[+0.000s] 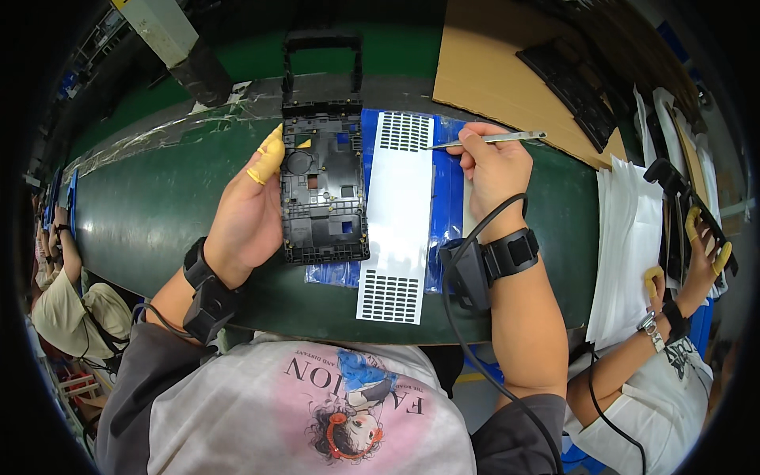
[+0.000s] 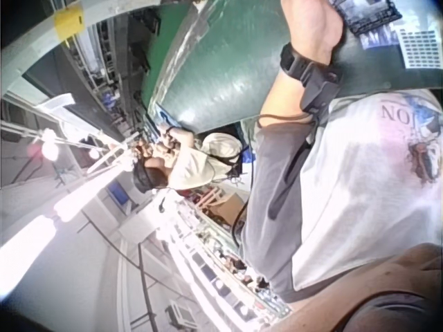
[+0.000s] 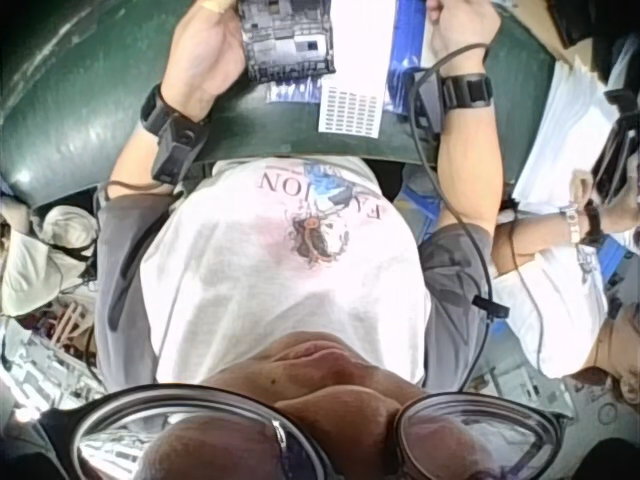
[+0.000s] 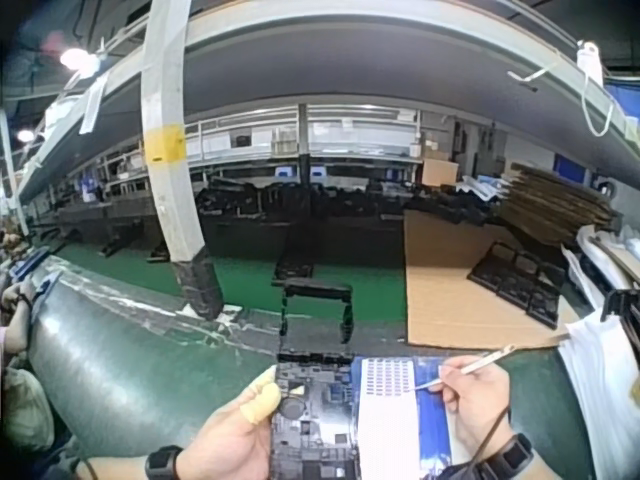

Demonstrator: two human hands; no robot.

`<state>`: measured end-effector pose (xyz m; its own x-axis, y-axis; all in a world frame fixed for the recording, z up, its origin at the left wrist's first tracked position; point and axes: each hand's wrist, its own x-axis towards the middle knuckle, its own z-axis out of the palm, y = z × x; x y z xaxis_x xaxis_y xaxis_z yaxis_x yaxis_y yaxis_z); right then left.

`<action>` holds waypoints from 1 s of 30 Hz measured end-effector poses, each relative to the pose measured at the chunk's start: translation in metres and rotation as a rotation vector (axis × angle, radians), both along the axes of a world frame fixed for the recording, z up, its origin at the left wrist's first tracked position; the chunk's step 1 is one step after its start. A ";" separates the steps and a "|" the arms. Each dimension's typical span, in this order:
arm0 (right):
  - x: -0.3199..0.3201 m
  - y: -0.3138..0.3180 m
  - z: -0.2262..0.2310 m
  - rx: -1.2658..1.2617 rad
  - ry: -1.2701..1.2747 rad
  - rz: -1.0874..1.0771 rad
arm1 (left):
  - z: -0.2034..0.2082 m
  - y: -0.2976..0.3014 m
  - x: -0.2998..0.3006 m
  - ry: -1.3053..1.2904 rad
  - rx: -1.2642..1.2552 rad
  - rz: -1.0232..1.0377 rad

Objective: Assembling small components into a black plastic housing using tweezers and a manual insertion tool at a factory workbench.

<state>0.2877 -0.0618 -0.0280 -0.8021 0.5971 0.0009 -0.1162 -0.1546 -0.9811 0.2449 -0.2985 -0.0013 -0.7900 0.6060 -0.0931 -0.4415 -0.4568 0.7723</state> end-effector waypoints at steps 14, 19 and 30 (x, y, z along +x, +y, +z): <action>0.046 -0.084 0.034 -0.118 0.104 0.275 | 0.001 0.013 0.015 -0.107 0.207 -0.020; 0.046 -0.087 0.030 -0.178 0.167 0.321 | 0.000 0.008 0.013 -0.027 0.194 -0.071; 0.049 -0.090 0.030 -0.122 0.129 0.279 | 0.003 0.009 0.015 -0.056 0.205 -0.025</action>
